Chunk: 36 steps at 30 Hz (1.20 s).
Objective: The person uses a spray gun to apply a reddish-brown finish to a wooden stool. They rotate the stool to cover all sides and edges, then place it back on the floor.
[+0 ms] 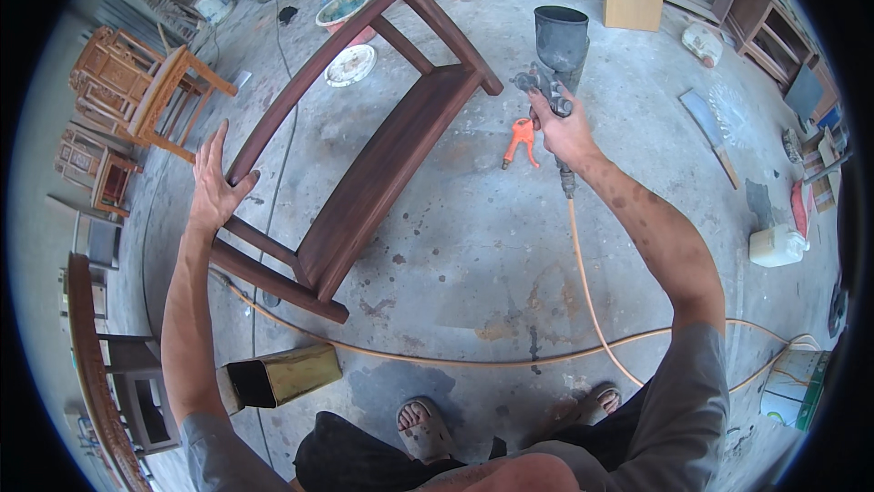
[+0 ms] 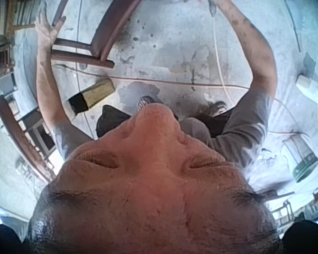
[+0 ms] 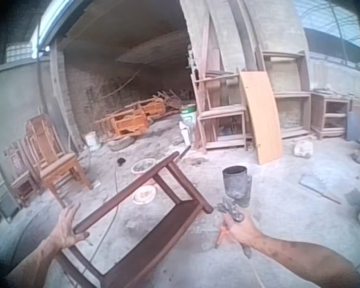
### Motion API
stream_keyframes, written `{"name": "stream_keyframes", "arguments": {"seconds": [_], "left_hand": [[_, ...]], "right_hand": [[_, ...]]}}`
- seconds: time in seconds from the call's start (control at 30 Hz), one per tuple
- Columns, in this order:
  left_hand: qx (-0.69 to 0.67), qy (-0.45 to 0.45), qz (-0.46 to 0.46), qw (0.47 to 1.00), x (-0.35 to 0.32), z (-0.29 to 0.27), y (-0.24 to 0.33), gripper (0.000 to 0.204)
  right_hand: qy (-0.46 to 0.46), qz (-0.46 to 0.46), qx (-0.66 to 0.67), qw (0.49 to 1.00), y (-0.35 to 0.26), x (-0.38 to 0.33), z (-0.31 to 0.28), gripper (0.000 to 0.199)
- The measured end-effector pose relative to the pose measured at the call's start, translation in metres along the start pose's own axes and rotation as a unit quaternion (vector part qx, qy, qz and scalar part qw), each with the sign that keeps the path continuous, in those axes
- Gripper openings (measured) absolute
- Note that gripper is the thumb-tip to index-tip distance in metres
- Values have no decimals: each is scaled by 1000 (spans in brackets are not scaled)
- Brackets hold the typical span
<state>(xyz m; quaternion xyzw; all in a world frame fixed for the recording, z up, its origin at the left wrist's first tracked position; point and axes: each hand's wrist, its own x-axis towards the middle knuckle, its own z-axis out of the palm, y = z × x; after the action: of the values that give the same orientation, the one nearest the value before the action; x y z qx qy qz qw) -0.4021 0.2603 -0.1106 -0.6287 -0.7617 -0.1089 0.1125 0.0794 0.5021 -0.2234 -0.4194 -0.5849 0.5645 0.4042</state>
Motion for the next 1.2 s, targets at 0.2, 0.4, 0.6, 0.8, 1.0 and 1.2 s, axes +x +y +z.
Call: {"name": "stream_keyframes", "arguments": {"seconds": [0.2, 0.4, 0.6, 0.8, 1.0, 1.2], "left_hand": [[1, -8, -18, 1000, -2, -2, 7, 103], [2, -12, -21, 1000, -1, -3, 6, 103], [7, -12, -19, 1000, -2, -4, 9, 103], [9, -9, -9, 1000, -2, -4, 7, 102], [-4, 6, 7, 1000, -5, -2, 4, 100], [9, 16, 2, 1000, -2, -3, -1, 98]], "right_hand": [[-8, -64, 12, 998, -23, 5, 12, 34], [-17, -53, -29, 998, -23, 4, 13, 37], [0, -13, 1, 1000, -7, -2, 8, 33], [-27, -79, -18, 996, -54, 19, 18, 28], [-20, -108, -10, 994, -100, 28, 40, 28], [-29, -94, -82, 992, -44, -8, 22, 33]]}}
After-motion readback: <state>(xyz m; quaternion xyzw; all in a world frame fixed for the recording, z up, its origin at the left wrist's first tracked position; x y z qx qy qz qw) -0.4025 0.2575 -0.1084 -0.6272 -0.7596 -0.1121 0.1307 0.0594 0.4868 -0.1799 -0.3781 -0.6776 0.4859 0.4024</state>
